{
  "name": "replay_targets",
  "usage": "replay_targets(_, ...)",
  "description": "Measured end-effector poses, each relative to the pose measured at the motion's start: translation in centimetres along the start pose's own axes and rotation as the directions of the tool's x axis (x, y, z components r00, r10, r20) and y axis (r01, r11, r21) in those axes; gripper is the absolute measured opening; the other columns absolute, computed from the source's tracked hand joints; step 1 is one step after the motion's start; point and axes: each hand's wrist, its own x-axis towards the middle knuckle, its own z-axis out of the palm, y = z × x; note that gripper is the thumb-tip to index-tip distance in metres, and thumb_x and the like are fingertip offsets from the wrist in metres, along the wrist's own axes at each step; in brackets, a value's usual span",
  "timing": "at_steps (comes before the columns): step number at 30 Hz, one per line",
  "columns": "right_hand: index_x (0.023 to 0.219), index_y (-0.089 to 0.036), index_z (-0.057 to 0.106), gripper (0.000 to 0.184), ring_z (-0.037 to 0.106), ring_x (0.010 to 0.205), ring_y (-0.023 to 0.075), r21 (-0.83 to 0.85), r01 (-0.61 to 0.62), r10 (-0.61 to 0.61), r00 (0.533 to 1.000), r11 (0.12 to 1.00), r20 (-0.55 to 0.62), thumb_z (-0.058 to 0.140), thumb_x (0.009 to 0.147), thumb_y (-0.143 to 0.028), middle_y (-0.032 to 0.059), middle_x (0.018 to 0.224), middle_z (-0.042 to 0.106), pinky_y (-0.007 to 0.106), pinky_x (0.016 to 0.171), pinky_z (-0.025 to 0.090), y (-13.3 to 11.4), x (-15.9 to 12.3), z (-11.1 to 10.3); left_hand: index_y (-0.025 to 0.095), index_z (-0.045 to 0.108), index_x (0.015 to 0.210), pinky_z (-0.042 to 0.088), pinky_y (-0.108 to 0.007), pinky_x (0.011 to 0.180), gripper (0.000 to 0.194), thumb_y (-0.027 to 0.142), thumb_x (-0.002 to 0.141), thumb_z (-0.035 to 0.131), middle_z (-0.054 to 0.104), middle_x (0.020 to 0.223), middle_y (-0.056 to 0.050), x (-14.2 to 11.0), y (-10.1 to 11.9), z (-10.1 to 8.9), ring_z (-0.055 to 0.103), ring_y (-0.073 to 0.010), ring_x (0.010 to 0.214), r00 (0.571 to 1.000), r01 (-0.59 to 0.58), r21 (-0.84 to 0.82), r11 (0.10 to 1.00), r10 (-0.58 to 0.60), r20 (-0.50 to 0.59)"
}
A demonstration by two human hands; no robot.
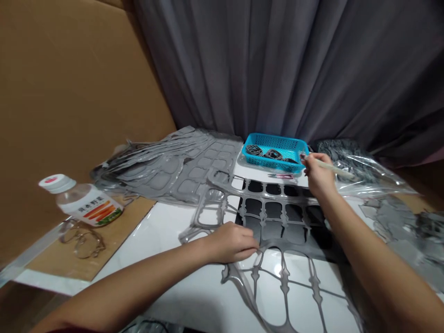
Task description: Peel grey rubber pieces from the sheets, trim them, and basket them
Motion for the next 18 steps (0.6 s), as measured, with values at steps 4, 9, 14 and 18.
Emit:
replay_targets(4, 0.088, -0.026, 0.045, 0.024, 0.061, 0.063, 0.0141, 0.144, -0.086, 0.104, 0.987, 0.986, -0.121, 0.046, 0.083, -0.05, -0.0027, 0.074, 0.061, 0.027, 0.052, 0.046, 0.1, 0.0, -5.9, 0.019, 0.062, 0.096, 0.04, -0.026, 0.052, 0.023, 0.023, 0.091, 0.04, 0.062, 0.071, -0.002, -0.4, 0.2, -0.1, 0.059, -0.0141, 0.063, 1.0, -0.007, -0.004, 1.0, 0.007, 0.007)
replay_targets(9, 0.095, -0.026, 0.048, 0.025, 0.06, 0.062, 0.013, -0.004, -0.126, 0.122, 0.966, 0.992, -0.229, 0.03, 0.093, -0.043, -0.0022, 0.071, 0.057, 0.026, 0.051, 0.047, 0.7, -1.9, -11.8, 0.017, 0.057, 0.11, 0.041, -0.027, 0.051, 0.026, 0.024, 0.093, 0.039, 0.062, 0.071, -0.002, -0.8, 0.1, -0.2, 0.059, -0.0153, 0.061, 0.999, -0.014, -0.005, 1.0, 0.014, 0.032)
replay_targets(14, 0.108, -0.014, 0.056, 0.029, 0.061, 0.082, 0.0148, -0.445, -0.146, 0.118, 0.989, 0.884, -0.09, 0.05, 0.091, -0.036, 0.0057, 0.101, 0.061, 0.033, 0.071, 0.052, 1.3, -4.8, -13.2, 0.017, 0.055, 0.112, 0.044, -0.027, 0.052, 0.026, 0.022, 0.093, 0.039, 0.064, 0.076, -0.002, -0.7, -0.1, -0.4, 0.061, -0.016, 0.061, 0.997, 0.009, -0.014, 1.0, -0.007, 0.077)
replay_targets(18, 0.096, -0.014, 0.06, 0.025, 0.06, 0.083, 0.0159, -0.763, -0.035, 0.237, 0.959, 0.646, 0.157, 0.052, 0.089, -0.037, 0.0042, 0.092, 0.063, 0.037, 0.078, 0.049, 0.3, -7.9, -10.8, 0.017, 0.056, 0.113, 0.044, -0.026, 0.051, 0.026, 0.022, 0.093, 0.039, 0.062, 0.073, -0.002, -0.5, -0.3, -0.6, 0.061, -0.0157, 0.06, 0.996, 0.02, -0.012, 1.0, -0.018, 0.089)
